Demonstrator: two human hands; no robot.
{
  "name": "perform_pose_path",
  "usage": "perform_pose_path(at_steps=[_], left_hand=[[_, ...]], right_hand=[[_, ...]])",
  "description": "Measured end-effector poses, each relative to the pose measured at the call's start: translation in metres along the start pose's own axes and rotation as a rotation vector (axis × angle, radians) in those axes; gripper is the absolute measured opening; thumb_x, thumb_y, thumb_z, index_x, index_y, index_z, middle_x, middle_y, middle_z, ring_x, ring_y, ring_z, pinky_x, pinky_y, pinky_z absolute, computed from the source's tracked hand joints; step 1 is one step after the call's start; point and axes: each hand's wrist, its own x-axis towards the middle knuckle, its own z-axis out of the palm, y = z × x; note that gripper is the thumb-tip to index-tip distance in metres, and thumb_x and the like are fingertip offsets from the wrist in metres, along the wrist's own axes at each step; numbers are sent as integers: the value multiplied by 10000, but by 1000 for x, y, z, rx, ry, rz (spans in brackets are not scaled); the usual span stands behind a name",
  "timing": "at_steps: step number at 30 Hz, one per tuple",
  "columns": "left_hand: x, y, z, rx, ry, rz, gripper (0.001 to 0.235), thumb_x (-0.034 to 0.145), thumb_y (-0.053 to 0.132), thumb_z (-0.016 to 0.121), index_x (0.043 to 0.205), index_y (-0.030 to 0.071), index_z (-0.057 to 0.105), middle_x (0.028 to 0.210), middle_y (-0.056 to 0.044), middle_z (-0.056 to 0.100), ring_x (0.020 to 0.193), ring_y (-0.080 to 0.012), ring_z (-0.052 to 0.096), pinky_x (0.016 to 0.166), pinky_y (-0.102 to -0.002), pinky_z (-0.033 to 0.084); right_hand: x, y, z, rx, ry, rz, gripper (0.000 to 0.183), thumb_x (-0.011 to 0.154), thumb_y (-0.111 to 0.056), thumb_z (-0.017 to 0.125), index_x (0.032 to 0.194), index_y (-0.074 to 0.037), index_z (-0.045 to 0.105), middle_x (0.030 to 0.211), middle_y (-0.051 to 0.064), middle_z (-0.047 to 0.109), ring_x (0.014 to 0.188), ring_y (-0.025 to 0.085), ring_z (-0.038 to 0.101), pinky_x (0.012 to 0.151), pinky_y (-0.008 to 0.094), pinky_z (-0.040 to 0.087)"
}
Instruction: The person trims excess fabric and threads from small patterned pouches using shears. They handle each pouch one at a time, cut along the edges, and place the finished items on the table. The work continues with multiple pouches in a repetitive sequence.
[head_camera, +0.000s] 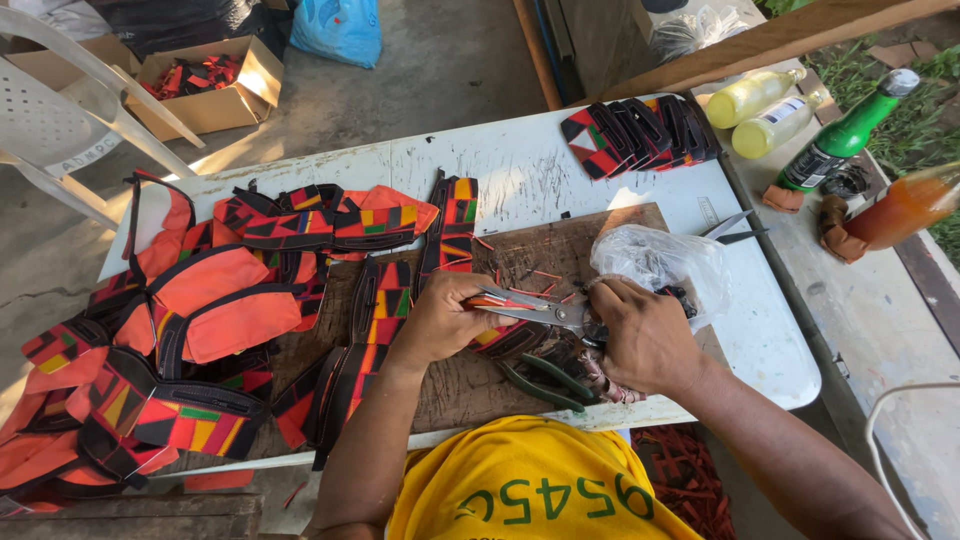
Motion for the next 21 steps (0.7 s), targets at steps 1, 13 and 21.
perform_pose_path(at_steps=[1,13,21], left_hand=[[0,0,-2,8,0,-20,186,815,147,871,915,30,767,686,-3,677,627,-28,523,557,-242,415],[9,-11,3,2,-6,-219,294,724,233,938,855,23,781,675,-1,692,656,-13,556,562,-236,458],[8,-3,2,-34,-33,-186,337,733,252,924,947,20,805,767,-6,760,726,-10,589,647,-235,509]], right_hand=[[0,2,1,-8,-24,18,341,672,-167,667,955,1,578,903,144,683,887,342,707,646,443,561],[1,25,23,15,-61,69,308,725,-212,679,974,-49,602,923,120,702,811,341,705,625,444,549],[4,18,32,54,1,6,414,704,-305,672,980,-7,595,909,172,679,719,370,699,586,457,545]])
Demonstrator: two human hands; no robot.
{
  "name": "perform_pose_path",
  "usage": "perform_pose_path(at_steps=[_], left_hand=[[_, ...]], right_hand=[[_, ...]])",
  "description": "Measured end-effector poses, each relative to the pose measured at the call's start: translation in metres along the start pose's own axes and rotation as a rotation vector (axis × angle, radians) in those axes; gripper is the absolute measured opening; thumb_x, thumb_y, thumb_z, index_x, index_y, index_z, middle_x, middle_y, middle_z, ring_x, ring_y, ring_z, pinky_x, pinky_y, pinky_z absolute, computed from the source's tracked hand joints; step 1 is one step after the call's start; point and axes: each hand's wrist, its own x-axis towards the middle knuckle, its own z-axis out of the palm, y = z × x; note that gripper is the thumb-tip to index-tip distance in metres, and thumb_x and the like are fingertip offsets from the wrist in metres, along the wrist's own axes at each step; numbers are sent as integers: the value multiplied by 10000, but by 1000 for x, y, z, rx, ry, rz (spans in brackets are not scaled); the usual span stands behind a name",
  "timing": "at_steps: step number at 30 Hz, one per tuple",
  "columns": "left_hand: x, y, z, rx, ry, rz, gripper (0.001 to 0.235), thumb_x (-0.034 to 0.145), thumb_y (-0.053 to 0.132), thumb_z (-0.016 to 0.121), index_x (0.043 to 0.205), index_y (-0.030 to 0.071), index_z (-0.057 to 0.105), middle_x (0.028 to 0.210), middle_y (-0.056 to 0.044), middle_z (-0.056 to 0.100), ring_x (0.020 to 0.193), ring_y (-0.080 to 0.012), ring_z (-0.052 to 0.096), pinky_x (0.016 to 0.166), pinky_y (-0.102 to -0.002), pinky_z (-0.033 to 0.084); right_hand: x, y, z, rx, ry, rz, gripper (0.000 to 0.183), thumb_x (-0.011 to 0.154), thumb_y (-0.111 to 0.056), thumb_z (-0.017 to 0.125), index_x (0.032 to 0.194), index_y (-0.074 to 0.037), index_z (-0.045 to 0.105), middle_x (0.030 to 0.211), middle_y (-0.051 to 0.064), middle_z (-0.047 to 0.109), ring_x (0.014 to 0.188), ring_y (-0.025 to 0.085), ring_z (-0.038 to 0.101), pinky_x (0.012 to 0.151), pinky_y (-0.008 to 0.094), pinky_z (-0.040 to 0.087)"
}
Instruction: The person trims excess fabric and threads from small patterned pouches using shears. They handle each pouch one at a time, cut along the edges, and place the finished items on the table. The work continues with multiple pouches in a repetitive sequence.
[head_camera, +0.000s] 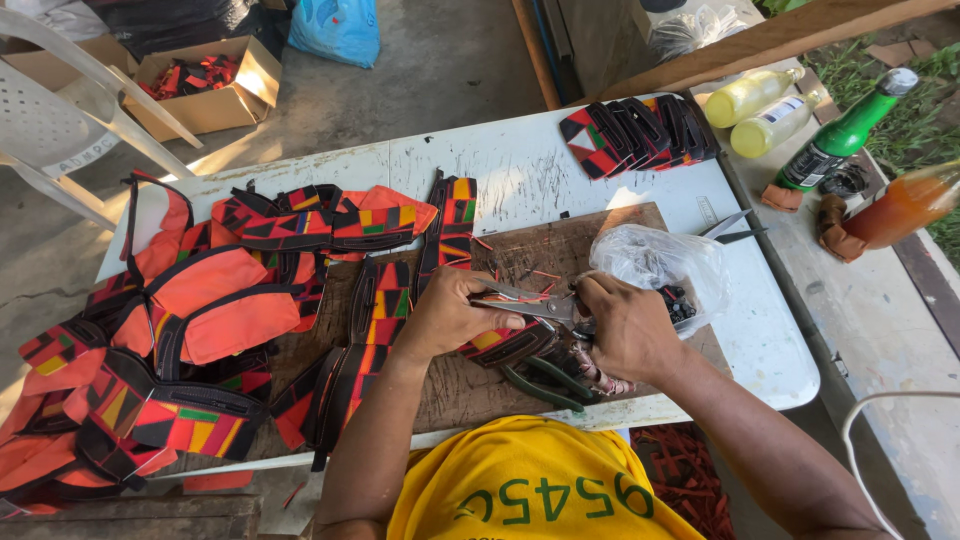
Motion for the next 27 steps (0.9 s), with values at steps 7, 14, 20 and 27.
perform_pose_path(at_steps=[7,14,20,27], left_hand=[[2,-11,-4,109,26,-120,377,676,293,964,842,14,771,685,-43,703,643,-67,600,560,-284,493],[-5,14,38,341,245,340,383,749,173,873,1080,37,737,1029,-116,770,925,-185,739,795,-315,586],[-55,19,83,294,306,354,346,748,145,874,1036,24,727,998,-117,766,898,-180,735,778,-310,591],[-13,65,132,266,67,544,305,747,113,874,985,10,715,962,-118,761,868,-173,730,760,-304,596]], right_hand=[[2,16,8,438,-115,208,268,828,-303,795,875,-81,653,724,70,672,636,267,659,596,443,535],[6,-2,22,1119,65,253,322,759,-86,853,853,-80,545,946,30,642,865,155,605,770,302,494],[2,15,36,1153,258,278,322,812,-32,806,884,-63,494,938,41,581,911,162,562,819,303,479],[7,16,44,1008,271,319,268,820,10,783,919,-50,541,941,58,601,905,176,572,829,319,488]])
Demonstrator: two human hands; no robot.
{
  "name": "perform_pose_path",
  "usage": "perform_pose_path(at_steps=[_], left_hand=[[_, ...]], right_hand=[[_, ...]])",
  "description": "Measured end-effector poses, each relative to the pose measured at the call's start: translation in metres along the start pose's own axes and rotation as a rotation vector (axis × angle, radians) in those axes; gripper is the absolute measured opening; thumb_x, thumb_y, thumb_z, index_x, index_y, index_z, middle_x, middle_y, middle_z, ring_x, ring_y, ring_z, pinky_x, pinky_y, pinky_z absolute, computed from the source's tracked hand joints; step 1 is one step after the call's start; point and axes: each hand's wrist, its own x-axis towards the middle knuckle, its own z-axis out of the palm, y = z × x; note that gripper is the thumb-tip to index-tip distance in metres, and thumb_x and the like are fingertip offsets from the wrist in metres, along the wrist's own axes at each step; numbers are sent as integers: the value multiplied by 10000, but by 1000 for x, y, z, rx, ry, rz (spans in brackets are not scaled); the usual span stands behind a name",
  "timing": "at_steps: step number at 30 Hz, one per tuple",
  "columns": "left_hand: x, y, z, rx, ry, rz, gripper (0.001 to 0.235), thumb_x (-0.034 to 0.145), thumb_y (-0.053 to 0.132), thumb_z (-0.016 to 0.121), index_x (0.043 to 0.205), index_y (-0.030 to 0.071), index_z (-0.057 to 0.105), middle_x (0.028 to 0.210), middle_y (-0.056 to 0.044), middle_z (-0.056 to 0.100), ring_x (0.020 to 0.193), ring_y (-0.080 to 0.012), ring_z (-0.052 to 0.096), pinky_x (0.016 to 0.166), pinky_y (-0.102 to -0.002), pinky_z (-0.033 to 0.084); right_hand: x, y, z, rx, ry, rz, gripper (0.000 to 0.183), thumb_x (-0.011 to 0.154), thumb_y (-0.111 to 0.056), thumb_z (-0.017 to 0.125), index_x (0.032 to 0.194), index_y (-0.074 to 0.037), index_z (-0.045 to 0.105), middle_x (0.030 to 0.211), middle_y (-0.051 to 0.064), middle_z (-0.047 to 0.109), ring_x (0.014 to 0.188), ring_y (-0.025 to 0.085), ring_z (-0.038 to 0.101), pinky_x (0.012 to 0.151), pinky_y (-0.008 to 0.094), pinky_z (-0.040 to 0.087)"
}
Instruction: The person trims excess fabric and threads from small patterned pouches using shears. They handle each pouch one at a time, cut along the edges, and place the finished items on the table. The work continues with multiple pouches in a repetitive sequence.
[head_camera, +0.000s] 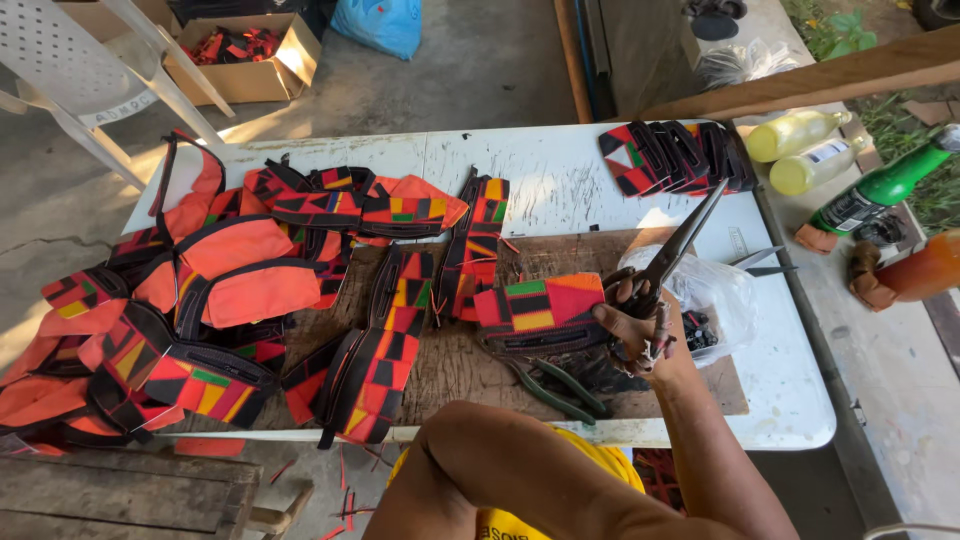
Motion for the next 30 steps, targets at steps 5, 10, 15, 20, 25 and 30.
perform_pose_path(at_steps=[5,10,15,20,25,30], left_hand=[[-15,1,-15,-59,-113,42,279,746,90,875,949,-1,706,935,-118,757,846,-169,726,746,-299,599],[-15,9,-4,-139,-159,37,257,745,67,875,913,-11,698,909,-119,754,824,-164,723,733,-295,603],[-22,-16,7,-339,-168,-43,238,744,44,876,877,-21,689,883,-120,750,802,-160,719,719,-291,606],[-53,-117,-24,-793,406,-771,212,956,165,734,1055,-14,678,926,-111,729,796,-169,674,720,-292,561],[-40,-152,-28,-1139,724,-482,314,932,125,712,1217,41,609,1121,-72,706,1024,-145,685,884,-331,578],[-26,-150,-38,-933,562,-382,288,949,93,717,1221,48,633,1135,-55,718,1044,-112,678,927,-297,561]], right_hand=[[-3,3,9,191,54,19,317,842,2,801,990,-75,532,961,50,615,853,128,585,771,269,499],[3,-7,14,469,222,308,354,808,23,758,937,-140,472,763,13,548,396,60,351,322,237,253],[6,-9,10,725,323,135,384,816,80,738,909,-150,444,784,-48,518,505,43,447,426,218,351],[1,3,8,819,344,147,334,858,101,731,961,-121,505,806,-1,589,476,73,482,355,222,341],[-16,14,28,742,217,290,135,878,20,738,944,-10,624,807,130,709,490,140,595,402,263,449],[-23,19,30,521,244,421,164,816,-64,774,909,-19,647,685,125,699,373,118,479,312,255,352]])
